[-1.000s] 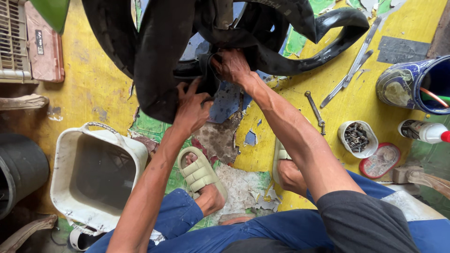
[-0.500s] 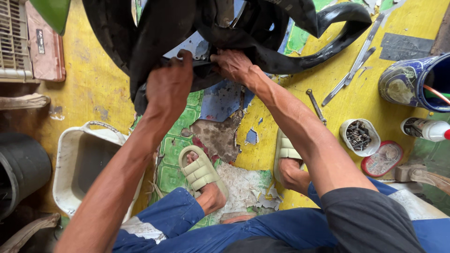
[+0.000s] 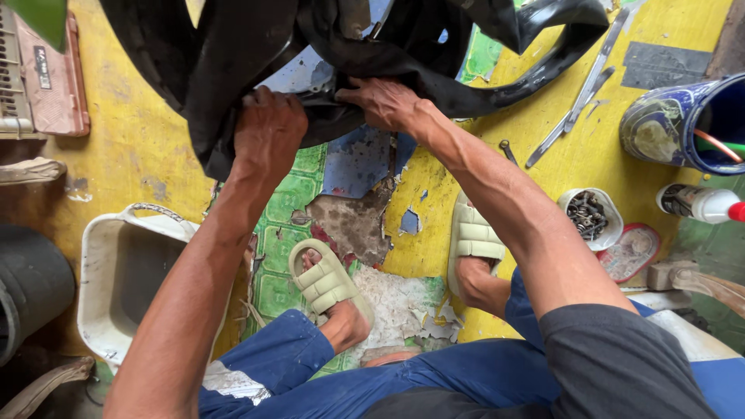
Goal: The person sits on the floor and uses an angle grinder on the motorcycle wheel hub area, then dips a black inner tube into a basin of water, working it with both hands to check it. The person then fits the inner tube into the tire mounted on the green motorcycle, pressing and tucking the tube around the rim by hand.
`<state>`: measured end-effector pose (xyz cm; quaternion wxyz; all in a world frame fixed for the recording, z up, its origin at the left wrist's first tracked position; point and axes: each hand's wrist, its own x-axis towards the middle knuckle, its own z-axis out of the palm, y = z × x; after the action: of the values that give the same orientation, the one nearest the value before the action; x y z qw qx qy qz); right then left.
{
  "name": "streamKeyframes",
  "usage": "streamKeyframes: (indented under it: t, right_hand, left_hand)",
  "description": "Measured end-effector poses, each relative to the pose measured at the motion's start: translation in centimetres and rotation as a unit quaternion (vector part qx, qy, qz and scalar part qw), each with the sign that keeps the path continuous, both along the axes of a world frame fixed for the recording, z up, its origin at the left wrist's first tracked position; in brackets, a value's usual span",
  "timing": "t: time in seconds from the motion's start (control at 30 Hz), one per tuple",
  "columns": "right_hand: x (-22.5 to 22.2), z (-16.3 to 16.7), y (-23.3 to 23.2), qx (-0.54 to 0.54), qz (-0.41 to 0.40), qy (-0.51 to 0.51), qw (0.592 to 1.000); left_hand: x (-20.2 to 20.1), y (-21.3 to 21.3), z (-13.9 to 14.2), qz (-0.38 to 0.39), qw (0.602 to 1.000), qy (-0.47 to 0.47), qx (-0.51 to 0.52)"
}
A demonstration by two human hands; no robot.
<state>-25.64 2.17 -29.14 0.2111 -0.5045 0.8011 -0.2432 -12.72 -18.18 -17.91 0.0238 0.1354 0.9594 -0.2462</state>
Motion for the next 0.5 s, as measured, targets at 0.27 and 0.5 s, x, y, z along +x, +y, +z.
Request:
streamKeyframes:
  t: [0.27, 0.5]
  right_hand:
    - [-0.5, 0.3, -1.2, 0.02, -0.08, 0.117, 0.99]
    - [-0.4, 0.6, -0.9, 0.069, -0.057, 0.078, 0.993]
  left_hand:
    - [-0.3, -0.6, 2.4, 0.049, 0.968, -0.158, 0.188]
    - [-1.1, -0.5, 2.5, 0.106, 0.974, -0.142, 0.138]
